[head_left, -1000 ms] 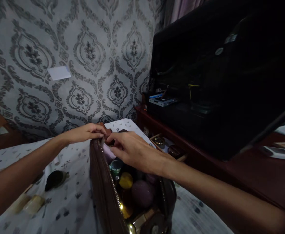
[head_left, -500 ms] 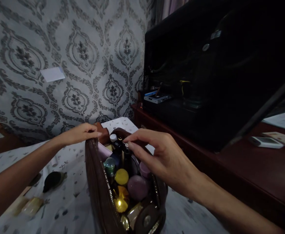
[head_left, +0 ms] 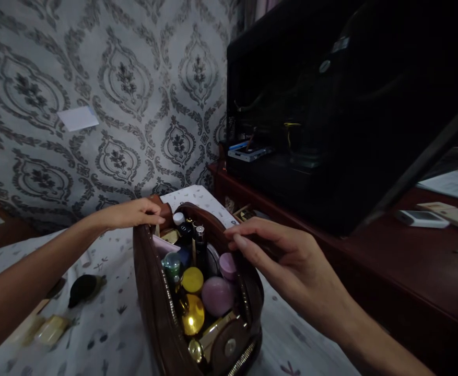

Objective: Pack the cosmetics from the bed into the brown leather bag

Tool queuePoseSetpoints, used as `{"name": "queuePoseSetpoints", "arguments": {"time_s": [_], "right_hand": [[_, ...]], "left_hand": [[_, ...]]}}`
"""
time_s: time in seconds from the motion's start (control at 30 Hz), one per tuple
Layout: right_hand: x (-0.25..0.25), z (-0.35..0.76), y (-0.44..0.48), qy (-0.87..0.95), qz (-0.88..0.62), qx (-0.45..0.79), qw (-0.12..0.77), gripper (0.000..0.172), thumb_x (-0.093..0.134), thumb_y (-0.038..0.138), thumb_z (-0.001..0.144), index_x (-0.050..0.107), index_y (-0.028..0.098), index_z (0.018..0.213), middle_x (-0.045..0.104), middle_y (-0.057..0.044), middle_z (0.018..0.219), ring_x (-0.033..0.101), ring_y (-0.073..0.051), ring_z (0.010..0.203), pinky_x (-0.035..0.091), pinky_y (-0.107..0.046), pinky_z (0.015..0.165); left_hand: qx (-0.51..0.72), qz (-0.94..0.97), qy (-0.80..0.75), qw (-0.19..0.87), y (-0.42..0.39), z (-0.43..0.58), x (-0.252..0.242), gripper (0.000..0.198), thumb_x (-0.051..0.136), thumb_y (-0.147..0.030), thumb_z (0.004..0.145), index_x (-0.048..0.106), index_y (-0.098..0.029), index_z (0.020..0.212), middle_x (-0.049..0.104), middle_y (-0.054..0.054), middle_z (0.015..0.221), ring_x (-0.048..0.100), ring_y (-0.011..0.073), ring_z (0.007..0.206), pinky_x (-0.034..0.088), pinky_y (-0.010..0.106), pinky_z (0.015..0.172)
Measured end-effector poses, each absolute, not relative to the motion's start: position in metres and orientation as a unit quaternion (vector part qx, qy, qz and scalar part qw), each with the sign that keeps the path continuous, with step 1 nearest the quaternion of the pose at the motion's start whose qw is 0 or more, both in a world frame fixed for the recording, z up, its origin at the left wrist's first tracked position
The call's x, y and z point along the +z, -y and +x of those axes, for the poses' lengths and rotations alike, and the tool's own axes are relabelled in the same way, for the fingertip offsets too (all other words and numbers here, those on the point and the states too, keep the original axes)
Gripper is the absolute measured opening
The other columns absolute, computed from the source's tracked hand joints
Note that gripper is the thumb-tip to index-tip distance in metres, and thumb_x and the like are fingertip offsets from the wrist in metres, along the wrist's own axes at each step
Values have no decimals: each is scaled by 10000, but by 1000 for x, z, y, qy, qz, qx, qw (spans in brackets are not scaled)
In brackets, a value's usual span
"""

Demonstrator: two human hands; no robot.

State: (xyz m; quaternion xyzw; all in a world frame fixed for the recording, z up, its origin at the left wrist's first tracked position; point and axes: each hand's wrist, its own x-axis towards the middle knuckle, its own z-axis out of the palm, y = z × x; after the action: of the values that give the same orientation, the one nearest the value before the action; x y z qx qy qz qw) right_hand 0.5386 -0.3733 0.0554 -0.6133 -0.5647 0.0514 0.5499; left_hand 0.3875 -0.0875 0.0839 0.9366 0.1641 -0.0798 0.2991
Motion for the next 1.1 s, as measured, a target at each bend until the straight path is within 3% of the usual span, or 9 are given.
{"name": "queuePoseSetpoints", "arguments": {"time_s": [0.2, 0.33, 0.43, 0.6, 0.8, 1.1], "right_hand": [[52, 535, 382, 550, -618, 26, 562, 157, 588, 288, 923, 724, 209, 932, 739, -30, 886, 689, -169, 786, 544, -248, 693], [50, 531, 388, 545, -625, 24, 559, 154, 585, 280, 927, 723, 212, 942, 735, -37, 866, 688, -173, 768, 547, -248, 655], [49, 529, 390, 560, -622, 15, 547, 158, 571, 257, 935, 723, 213, 935, 731, -40, 861, 681, -171, 767, 544, -254, 663], [49, 527, 390, 574, -617, 0, 539, 150, 573, 239, 934, 720, 213, 947, 728, -28, 848, 672, -158, 751, 532, -249, 660], [45, 523, 388, 567, -613, -4, 549, 152, 575, 221, 928, 724, 206, 956, 731, -26, 820, 679, -156, 734, 532, -249, 663], [43, 526, 393, 554, -624, -4, 551, 160, 565, 233, 925, 722, 207, 932, 744, -33, 831, 686, -162, 729, 550, -260, 665]], "left_hand": [[-49, 940, -186, 281, 85, 381, 77, 502, 495, -630, 859, 391, -197, 627, 272, -50, 615, 277, 106, 550, 226, 245, 516], [15, 954, -188, 235, 101, 374, 85, 492, 451, -634, 890, 500, -183, 700, 423, -26, 666, 405, 128, 628, 320, 234, 572], [51, 959, -154, 234, 120, 364, 99, 439, 469, -591, 911, 619, -181, 870, 584, 8, 823, 509, 154, 760, 406, 227, 680], [-42, 970, -77, 225, 141, 358, 117, 347, 580, -508, 905, 737, -225, 1028, 669, 52, 1003, 564, 196, 935, 432, 236, 827], [-119, 976, 6, 183, 146, 376, 127, 273, 539, -392, 964, 770, -268, 1036, 670, 35, 924, 578, 169, 909, 423, 208, 816], [-152, 965, 32, 212, 142, 386, 133, 305, 520, -379, 965, 783, -230, 920, 697, 58, 968, 617, 178, 941, 457, 209, 871]]}}
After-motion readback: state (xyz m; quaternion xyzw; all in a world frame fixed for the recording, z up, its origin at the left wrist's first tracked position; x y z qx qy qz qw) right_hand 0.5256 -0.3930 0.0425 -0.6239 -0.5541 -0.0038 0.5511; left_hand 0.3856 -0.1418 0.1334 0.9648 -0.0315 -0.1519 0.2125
